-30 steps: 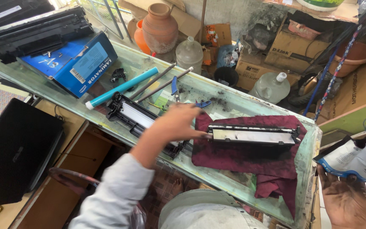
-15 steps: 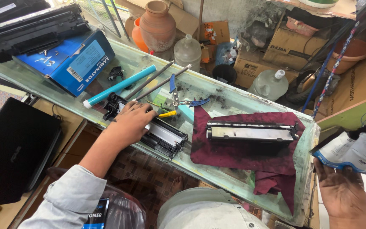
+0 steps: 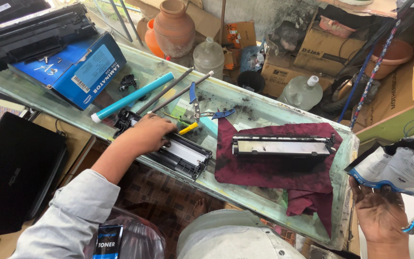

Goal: The person disassembles a printer toner cartridge and applies a sealant or toner from a foil pouch to the internal components.

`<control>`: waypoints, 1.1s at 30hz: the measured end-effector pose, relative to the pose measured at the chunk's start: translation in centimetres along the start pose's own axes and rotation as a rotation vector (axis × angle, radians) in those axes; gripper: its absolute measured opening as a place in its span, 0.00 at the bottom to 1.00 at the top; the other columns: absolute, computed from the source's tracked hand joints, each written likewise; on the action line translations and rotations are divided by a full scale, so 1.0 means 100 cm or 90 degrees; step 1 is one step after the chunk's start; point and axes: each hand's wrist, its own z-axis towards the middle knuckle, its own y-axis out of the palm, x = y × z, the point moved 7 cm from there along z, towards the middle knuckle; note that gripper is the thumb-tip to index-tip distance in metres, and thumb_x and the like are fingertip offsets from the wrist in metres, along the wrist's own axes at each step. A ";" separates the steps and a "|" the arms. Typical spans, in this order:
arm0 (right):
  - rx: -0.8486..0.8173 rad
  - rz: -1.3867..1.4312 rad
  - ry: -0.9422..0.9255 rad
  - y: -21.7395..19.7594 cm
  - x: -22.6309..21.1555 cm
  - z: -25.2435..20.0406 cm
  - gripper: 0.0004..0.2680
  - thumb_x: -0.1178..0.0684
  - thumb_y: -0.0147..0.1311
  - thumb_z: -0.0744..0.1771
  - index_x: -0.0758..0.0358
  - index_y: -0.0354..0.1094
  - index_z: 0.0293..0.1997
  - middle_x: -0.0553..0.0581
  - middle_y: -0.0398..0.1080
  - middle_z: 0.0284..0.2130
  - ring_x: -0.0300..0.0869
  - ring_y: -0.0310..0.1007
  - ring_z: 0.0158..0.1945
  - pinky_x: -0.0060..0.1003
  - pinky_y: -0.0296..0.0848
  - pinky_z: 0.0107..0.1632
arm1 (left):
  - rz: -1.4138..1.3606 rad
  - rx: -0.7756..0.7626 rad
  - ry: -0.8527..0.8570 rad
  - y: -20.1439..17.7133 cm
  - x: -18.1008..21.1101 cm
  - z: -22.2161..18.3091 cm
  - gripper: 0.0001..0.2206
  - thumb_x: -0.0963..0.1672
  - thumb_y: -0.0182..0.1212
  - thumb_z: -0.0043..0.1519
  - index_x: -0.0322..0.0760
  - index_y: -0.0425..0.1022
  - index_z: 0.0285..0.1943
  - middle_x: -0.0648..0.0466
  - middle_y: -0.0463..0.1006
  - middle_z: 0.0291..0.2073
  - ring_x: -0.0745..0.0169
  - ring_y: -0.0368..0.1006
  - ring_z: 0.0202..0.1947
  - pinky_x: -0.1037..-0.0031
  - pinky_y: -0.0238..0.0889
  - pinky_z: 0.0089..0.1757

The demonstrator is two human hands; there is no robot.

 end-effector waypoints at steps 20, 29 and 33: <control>0.032 0.005 -0.006 0.002 -0.001 -0.014 0.14 0.58 0.62 0.68 0.62 0.67 0.60 0.56 0.71 0.62 0.52 0.67 0.71 0.59 0.60 0.76 | -0.240 -0.110 0.019 -0.014 -0.010 0.017 0.17 0.39 0.65 0.55 0.39 0.79 0.55 0.47 0.82 0.48 0.47 0.77 0.52 0.63 0.67 0.53; 0.049 0.004 -0.001 0.003 -0.002 -0.016 0.15 0.57 0.62 0.68 0.62 0.66 0.61 0.56 0.71 0.62 0.52 0.68 0.70 0.58 0.61 0.75 | -0.166 -0.067 0.007 -0.013 -0.014 0.026 0.16 0.43 0.70 0.54 0.38 0.80 0.52 0.46 0.81 0.47 0.43 0.75 0.51 0.60 0.67 0.52; 0.049 -0.003 -0.003 0.005 -0.001 -0.016 0.15 0.58 0.62 0.68 0.61 0.65 0.62 0.56 0.70 0.63 0.51 0.67 0.70 0.58 0.61 0.75 | -0.151 -0.066 -0.004 -0.014 -0.018 0.030 0.18 0.44 0.72 0.53 0.38 0.80 0.52 0.44 0.82 0.46 0.42 0.76 0.50 0.60 0.68 0.51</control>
